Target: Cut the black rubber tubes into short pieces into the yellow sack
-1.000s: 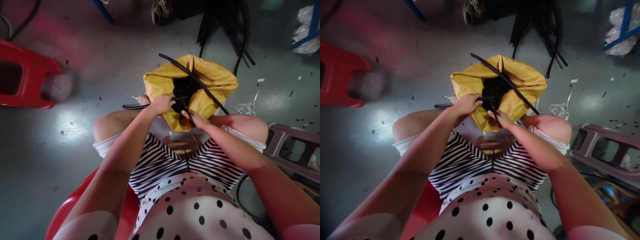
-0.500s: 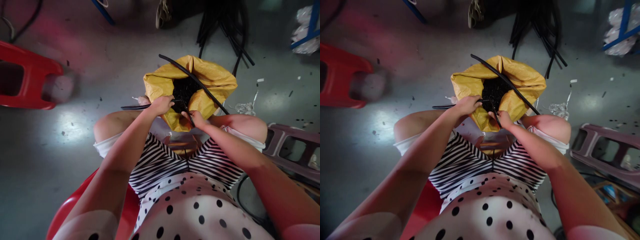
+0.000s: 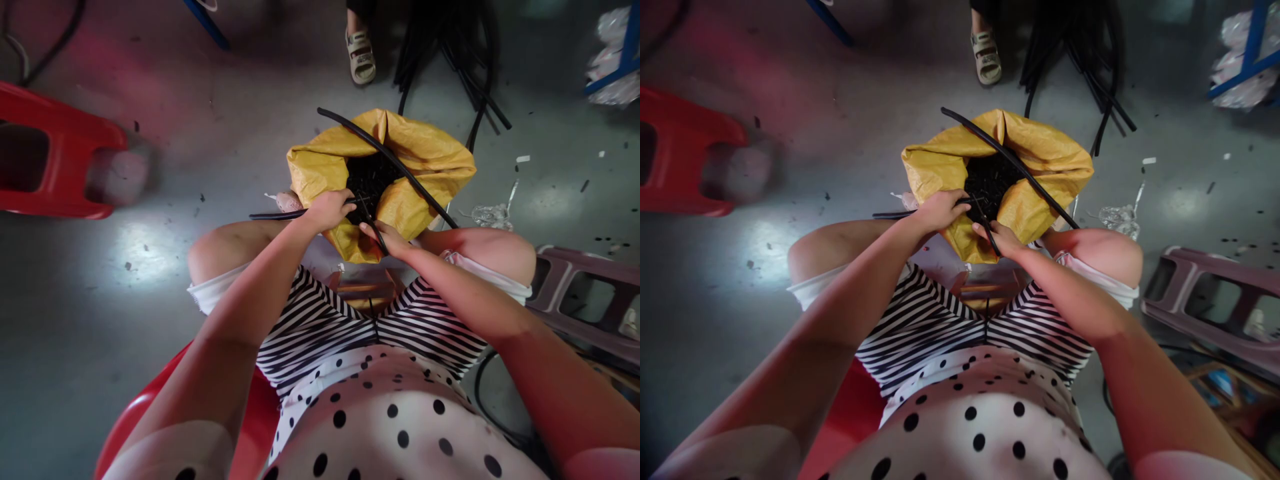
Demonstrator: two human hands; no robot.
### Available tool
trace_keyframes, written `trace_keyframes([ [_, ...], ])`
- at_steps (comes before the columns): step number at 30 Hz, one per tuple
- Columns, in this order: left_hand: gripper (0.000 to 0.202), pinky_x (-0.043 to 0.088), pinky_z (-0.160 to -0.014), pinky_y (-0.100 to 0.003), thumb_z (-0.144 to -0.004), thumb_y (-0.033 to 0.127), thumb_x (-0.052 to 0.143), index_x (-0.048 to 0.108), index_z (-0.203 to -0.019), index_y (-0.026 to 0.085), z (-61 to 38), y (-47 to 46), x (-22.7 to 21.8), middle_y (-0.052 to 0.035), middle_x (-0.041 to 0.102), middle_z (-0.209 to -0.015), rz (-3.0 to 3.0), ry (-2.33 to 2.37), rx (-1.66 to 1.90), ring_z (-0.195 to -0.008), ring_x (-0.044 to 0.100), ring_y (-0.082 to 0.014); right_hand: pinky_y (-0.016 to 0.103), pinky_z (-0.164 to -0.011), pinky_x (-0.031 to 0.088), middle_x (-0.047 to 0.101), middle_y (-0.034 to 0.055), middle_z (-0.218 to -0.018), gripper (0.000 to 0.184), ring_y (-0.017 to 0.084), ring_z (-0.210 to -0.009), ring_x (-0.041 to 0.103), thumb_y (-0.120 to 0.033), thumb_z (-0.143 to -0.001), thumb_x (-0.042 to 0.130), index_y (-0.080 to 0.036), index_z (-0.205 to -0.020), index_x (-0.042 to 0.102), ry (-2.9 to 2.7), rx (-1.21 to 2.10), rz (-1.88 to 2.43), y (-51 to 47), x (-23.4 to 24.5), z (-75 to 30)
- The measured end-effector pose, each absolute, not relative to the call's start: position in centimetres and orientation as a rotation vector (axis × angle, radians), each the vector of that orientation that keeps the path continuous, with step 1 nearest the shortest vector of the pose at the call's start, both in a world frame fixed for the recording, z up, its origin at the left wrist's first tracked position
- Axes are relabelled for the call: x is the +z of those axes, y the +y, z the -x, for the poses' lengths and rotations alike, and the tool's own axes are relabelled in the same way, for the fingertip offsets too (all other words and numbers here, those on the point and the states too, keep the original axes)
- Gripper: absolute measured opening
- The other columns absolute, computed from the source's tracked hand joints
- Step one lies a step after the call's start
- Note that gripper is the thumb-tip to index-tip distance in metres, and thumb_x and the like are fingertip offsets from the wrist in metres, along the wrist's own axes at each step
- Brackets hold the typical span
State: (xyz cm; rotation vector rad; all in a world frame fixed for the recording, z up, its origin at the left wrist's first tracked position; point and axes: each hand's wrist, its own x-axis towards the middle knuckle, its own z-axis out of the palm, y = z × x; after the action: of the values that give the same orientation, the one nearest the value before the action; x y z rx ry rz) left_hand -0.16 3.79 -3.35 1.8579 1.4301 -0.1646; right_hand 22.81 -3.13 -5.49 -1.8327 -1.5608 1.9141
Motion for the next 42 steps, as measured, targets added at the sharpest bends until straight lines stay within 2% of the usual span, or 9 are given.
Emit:
trace_keyframes([
  [4,0.043,0.057,-0.121,-0.039,-0.110,0.033,0.056,0.075,-0.147,0.021,-0.1,3.6,-3.4,-0.0104,0.081,-0.147,-1.849,1.399,-0.137,-0.136,0.075,-0.0283,0.035,-0.078,0.048,0.065,0.0030,-0.078,0.073,0.023,-0.081,0.062,-0.097,-0.095,0.060,-0.025,-0.085,0.060,-1.595,1.851,1.872,-3.3,-5.7,-22.5],
  [8,0.046,0.056,-0.121,-0.039,-0.111,0.036,0.058,0.074,-0.149,0.018,0.5,4.0,-2.8,-0.0137,0.079,-0.150,-1.837,1.407,-0.163,-0.139,0.073,-0.0305,0.033,-0.072,0.044,0.061,0.0022,-0.073,0.080,0.021,-0.075,0.057,-0.104,-0.091,0.055,-0.025,-0.079,0.056,-1.566,1.769,1.852,-3.2,-6.1,-22.4],
  [13,0.041,0.058,-0.110,-0.041,-0.109,0.033,0.057,0.075,-0.142,0.017,1.9,4.4,-2.2,-0.0180,0.081,-0.139,-1.856,1.514,-0.302,-0.126,0.077,-0.0334,0.033,-0.065,0.042,0.059,0.0041,-0.065,0.085,0.021,-0.069,0.057,-0.109,-0.087,0.052,-0.025,-0.074,0.054,-1.451,1.698,1.893,-2.8,-6.3,-23.0],
  [19,0.036,0.059,-0.103,-0.039,-0.110,0.033,0.055,0.078,-0.136,0.024,2.5,4.3,-2.2,-0.0128,0.082,-0.129,-1.843,1.500,-0.310,-0.120,0.077,-0.0308,0.034,-0.061,0.042,0.059,0.0041,-0.061,0.087,0.021,-0.063,0.058,-0.113,-0.083,0.053,-0.026,-0.072,0.053,-1.377,1.747,1.892,-2.8,-6.5,-23.3],
  [22,0.037,0.059,-0.104,-0.042,-0.110,0.033,0.055,0.078,-0.138,0.022,2.5,4.4,-1.9,-0.0157,0.082,-0.133,-1.833,1.553,-0.328,-0.124,0.076,-0.0344,0.034,-0.062,0.045,0.063,0.0032,-0.067,0.087,0.020,-0.062,0.058,-0.112,-0.086,0.050,-0.025,-0.081,0.059,-1.314,1.881,1.856,-2.8,-6.4,-23.2],
  [25,0.036,0.059,-0.104,-0.044,-0.110,0.034,0.056,0.078,-0.136,0.023,2.5,4.5,-1.7,-0.0161,0.082,-0.135,-1.824,1.595,-0.312,-0.125,0.075,-0.0364,0.034,-0.066,0.047,0.066,0.0019,-0.073,0.082,0.019,-0.066,0.060,-0.107,-0.087,0.058,-0.024,-0.086,0.061,-1.372,1.927,1.854,-2.8,-6.1,-23.1],
  [32,0.039,0.058,-0.106,-0.043,-0.107,0.034,0.056,0.080,-0.136,0.024,2.4,4.2,-2.5,-0.0130,0.083,-0.132,-1.860,1.458,-0.292,-0.121,0.076,-0.0334,0.035,-0.075,0.048,0.067,0.0031,-0.075,0.079,0.023,-0.077,0.064,-0.103,-0.094,0.055,-0.024,-0.086,0.062,-1.482,1.848,1.914,-2.8,-6.0,-23.0],
  [37,0.042,0.057,-0.106,-0.041,-0.107,0.035,0.057,0.080,-0.141,0.028,2.4,4.1,-3.1,-0.0117,0.083,-0.133,-1.864,1.454,-0.305,-0.122,0.075,-0.0322,0.035,-0.070,0.042,0.062,0.0034,-0.069,0.083,0.021,-0.071,0.058,-0.105,-0.090,0.056,-0.025,-0.073,0.057,-1.563,1.766,1.919,-2.9,-6.3,-22.8],
  [42,0.045,0.056,-0.105,-0.041,-0.111,0.035,0.053,0.077,-0.146,0.021,2.1,4.3,-2.2,-0.0161,0.081,-0.138,-1.838,1.468,-0.397,-0.124,0.075,-0.0341,0.033,-0.064,0.034,0.049,-0.0010,-0.060,0.085,0.016,-0.064,0.047,-0.109,-0.083,0.060,-0.025,-0.067,0.051,-1.573,1.678,1.924,-3.2,-6.2,-23.0],
])
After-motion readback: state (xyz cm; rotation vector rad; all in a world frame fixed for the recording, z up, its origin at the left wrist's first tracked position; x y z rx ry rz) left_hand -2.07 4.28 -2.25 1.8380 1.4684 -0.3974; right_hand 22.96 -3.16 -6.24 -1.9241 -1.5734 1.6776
